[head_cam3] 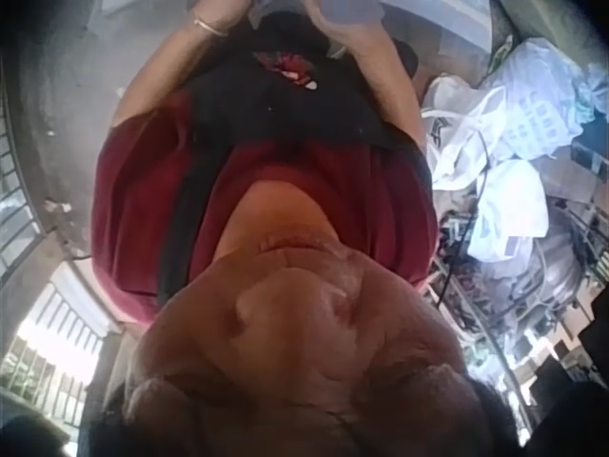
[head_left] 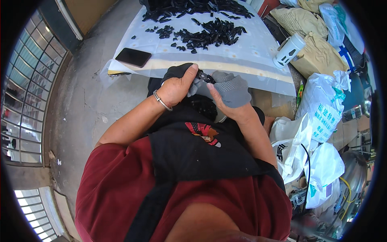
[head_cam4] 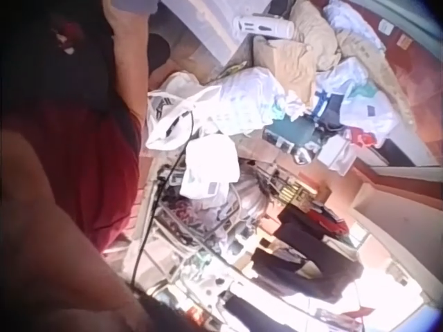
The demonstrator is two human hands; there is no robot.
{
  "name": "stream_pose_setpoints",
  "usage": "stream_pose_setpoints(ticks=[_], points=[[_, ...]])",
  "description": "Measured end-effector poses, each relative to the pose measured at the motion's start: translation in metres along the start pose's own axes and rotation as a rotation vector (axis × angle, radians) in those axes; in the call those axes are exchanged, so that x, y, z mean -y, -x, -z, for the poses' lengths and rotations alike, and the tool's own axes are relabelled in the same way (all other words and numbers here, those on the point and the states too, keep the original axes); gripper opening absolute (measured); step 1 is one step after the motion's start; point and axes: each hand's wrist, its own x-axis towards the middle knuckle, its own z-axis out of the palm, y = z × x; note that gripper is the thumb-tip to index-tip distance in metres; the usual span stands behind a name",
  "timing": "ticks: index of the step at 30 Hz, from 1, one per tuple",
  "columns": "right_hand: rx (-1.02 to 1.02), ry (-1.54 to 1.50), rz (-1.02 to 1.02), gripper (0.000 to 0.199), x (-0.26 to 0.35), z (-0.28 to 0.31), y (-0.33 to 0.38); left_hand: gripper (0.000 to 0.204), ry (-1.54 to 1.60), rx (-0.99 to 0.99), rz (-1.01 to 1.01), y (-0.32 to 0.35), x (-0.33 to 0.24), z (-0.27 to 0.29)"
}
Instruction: Sorting and inspecting small black plastic components on a workbench in a production facility.
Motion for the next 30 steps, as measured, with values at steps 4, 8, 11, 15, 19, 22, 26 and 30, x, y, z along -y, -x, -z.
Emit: stream_pose_setpoints(ticks=[4,8,11,15,19,22,26,30], points=[[0.010,0.156,0.049,0.017,0.010,0.007,-0.001,0.031,-0.291,0.121,-0.194,0.001,-0.004,0.005],[0.051,0.255,0.113,0.015,0.007,-0.007,-0.002,0.031,-0.586,0.130,-0.420,-0.008,0.018,-0.008],[0.059,0.125,0.050,0.015,-0.010,-0.026,0.002,0.029,-0.362,0.123,-0.293,-0.017,0.017,-0.013],[0.491,-0.047,-0.146,0.023,-0.038,-0.033,-0.009,0.037,-0.590,0.214,-0.124,-0.047,0.038,-0.002],[0.537,0.074,-0.181,0.021,-0.083,-0.051,-0.042,0.027,-0.760,-0.172,-0.217,-0.074,0.090,0.010],[0.375,0.293,-0.072,0.013,-0.111,-0.088,-0.089,0.028,-0.806,-0.184,-0.295,-0.091,0.104,0.005],[0.458,0.360,0.009,0.015,-0.126,-0.143,-0.149,0.029,-0.801,-0.065,-0.217,-0.114,0.104,-0.006],[0.808,0.441,-0.079,0.019,-0.130,-0.161,-0.174,0.025,-0.792,-0.008,-0.218,-0.128,0.112,-0.011]])
